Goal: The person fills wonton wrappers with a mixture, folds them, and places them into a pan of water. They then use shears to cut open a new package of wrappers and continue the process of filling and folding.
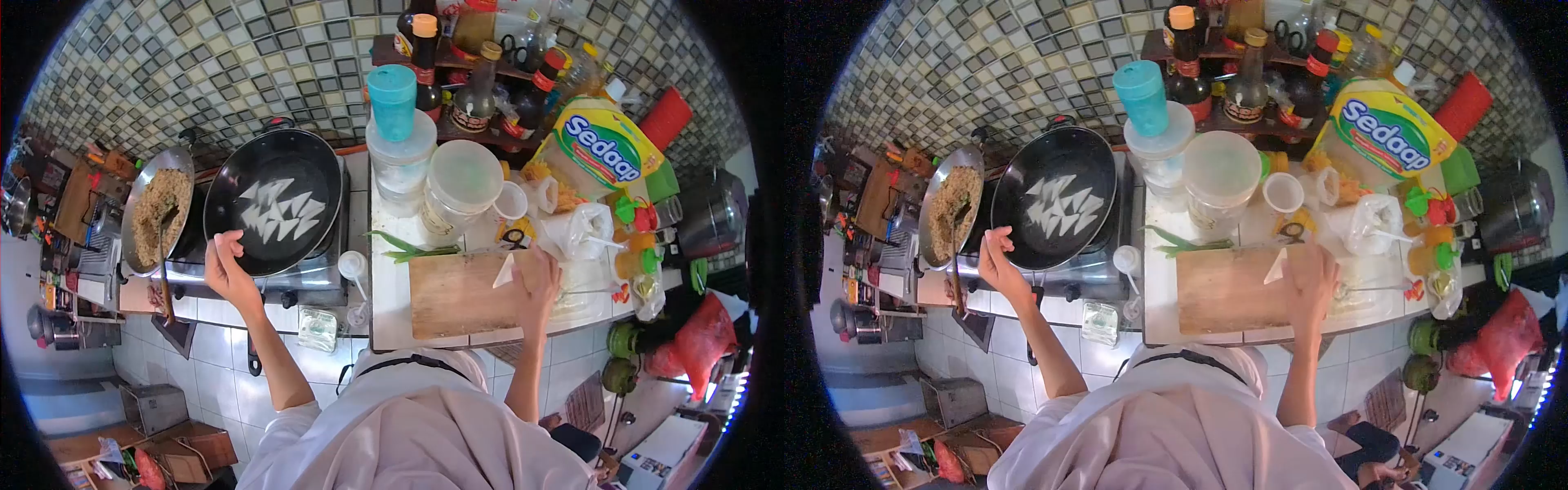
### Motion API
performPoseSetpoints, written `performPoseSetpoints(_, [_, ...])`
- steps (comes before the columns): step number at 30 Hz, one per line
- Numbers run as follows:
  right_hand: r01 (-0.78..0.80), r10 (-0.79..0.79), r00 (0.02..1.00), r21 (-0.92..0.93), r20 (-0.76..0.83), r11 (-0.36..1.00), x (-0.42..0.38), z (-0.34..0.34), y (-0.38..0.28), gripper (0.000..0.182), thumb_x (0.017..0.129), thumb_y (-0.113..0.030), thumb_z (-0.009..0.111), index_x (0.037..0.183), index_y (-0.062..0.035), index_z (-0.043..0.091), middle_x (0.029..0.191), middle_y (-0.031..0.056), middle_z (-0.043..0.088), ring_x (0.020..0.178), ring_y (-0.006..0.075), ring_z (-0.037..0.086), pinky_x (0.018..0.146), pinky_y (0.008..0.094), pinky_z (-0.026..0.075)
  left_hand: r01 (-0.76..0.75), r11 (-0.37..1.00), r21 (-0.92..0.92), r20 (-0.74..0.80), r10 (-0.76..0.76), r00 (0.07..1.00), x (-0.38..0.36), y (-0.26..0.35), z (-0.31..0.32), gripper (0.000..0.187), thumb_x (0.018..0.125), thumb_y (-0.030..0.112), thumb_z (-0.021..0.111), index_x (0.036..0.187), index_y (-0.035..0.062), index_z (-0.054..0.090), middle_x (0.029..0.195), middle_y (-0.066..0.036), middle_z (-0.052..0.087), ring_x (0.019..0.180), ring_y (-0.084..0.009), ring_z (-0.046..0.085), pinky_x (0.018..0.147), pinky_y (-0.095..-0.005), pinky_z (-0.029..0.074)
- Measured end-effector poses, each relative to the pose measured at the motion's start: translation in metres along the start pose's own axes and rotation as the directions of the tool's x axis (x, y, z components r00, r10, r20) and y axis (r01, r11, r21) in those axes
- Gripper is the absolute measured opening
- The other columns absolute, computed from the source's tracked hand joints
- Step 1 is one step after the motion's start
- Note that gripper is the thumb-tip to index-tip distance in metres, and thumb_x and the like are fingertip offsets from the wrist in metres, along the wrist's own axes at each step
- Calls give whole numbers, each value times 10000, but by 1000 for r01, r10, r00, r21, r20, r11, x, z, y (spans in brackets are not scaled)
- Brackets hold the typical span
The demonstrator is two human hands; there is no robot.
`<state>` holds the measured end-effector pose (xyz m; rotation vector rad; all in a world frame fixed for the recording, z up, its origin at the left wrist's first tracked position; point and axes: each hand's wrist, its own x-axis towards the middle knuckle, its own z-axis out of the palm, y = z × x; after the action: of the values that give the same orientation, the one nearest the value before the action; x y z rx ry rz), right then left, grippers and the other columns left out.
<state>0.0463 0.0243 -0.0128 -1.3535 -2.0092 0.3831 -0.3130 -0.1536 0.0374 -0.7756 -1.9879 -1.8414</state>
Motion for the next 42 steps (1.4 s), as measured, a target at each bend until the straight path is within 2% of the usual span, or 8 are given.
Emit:
performPoseSetpoints(5, [9, 22, 983, -166, 181, 986, -5, 3, 4, 519, 727, -316, 719, 1184, -126, 561, 1191, 82, 488, 1106, 301, 433, 921, 494, 313, 4, 1000, 20, 85, -6, 996, -22, 2, 3, 314, 948, 135, 446, 761, -42, 625, 625, -16, 465, 592, -83, 397, 544, -237, 300])
performPoseSetpoints(14, [118, -130, 983, 94, 132, 989, -12, 10, 0, 381, 677, -166, 754, 1026, -96, 618, 967, 71, 575, 930, 269, 515, 857, 430, 365, 24, 999, -21, 386, -14, 922, -62, 27, 27, 318, 921, 169, 472, 721, -20, 632, 619, -50, 544, 567, -107, 436, 540, -262, 329])
performPoseSetpoints(21, [69, -142, 959, 286, 244, 956, -30, 20, -36, 399, 699, -20, 692, 1084, -41, 588, 850, 92, 657, 769, 195, 605, 713, 311, 482, 61, 970, -236, 744, 140, 654, -124, 42, 61, 94, 801, 103, 621, 857, 34, 653, 714, -95, 578, 670, -278, 561, 644, -358, 440])
performPoseSetpoints(23, [-29, -134, 933, 441, 334, 897, -38, 24, -45, 481, 689, -21, 700, 1148, -56, 562, 875, 84, 644, 755, 228, 592, 773, 346, 445, -115, 966, -230, 741, 250, 623, -135, 53, 71, 187, 797, 128, 644, 964, 44, 631, 831, -112, 582, 738, -288, 572, 686, -396, 465])
performPoseSetpoints(29, [62, -286, 882, 510, 374, 858, -46, 33, -60, 669, 700, -33, 707, 1305, -79, 425, 865, 82, 676, 871, 264, 612, 846, 370, 441, 81, 989, -121, 892, 73, 446, -141, 53, 63, 248, 765, 163, 711, 989, 77, 648, 921, -93, 627, 813, -281, 596, 734, -376, 480])
performPoseSetpoints(35, [-16, -266, 845, 519, 463, 854, -42, 33, -66, 743, 708, -66, 727, 1354, -82, 359, 855, 87, 673, 878, 273, 608, 849, 371, 442, -155, 960, -234, 829, 280, 483, -142, 39, 57, 158, 751, 130, 677, 904, 92, 664, 837, -74, 622, 755, -261, 599, 679, -380, 471])
performPoseSetpoints(39, [-90, -245, 831, 556, 499, 826, -42, 38, -68, 769, 718, -94, 741, 1363, -56, 324, 825, 68, 641, 837, 224, 597, 813, 356, 450, -191, 967, -169, 855, 241, 459, -125, 41, 53, 113, 730, 133, 691, 828, 89, 656, 805, -63, 626, 736, -246, 601, 644, -352, 458])
performPoseSetpoints(42, [63, -318, 874, 564, 366, 823, -37, 44, -64, 733, 753, -49, 706, 1364, -33, 301, 846, 72, 607, 780, 144, 551, 772, 287, 457, -98, 992, -86, 807, 127, 577, -99, 32, 49, 105, 699, 101, 696, 772, 74, 625, 761, -61, 625, 723, -254, 586, 662, -358, 442])
